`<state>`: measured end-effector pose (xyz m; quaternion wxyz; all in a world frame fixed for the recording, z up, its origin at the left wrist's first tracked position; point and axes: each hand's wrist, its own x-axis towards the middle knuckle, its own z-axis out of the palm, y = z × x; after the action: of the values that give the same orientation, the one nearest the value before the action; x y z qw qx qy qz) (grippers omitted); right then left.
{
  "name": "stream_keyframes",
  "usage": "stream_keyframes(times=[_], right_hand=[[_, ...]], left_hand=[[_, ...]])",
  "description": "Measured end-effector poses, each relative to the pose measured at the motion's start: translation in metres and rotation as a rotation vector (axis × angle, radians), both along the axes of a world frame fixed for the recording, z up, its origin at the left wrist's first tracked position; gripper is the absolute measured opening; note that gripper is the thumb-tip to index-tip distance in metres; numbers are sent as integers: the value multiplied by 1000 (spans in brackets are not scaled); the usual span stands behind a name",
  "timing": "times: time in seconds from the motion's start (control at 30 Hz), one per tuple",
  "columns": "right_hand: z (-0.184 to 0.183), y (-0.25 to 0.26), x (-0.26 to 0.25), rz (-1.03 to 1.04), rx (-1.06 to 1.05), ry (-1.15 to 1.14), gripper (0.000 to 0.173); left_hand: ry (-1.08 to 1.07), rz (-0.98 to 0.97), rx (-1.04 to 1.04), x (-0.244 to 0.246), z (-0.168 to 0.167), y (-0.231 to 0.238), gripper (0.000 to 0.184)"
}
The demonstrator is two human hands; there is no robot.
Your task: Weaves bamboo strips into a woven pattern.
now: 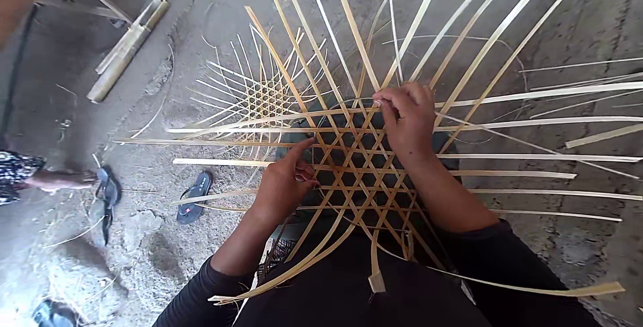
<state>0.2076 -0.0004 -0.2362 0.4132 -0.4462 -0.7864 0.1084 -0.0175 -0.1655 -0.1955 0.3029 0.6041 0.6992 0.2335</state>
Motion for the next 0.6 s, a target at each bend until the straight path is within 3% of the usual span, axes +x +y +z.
stream_keyframes(times=[0.47, 0.53, 0.6], right_hand=[[1, 1, -2, 5, -11, -3, 19], [1, 2, -2, 5, -17, -7, 19], [0, 3, -3, 5, -21, -9, 19]], left_hand=[[-24, -43, -141, -5, 20, 9, 80], [-19, -46, -146, -8, 29, 8, 74], [-82, 15, 2, -7, 34, 6, 58]])
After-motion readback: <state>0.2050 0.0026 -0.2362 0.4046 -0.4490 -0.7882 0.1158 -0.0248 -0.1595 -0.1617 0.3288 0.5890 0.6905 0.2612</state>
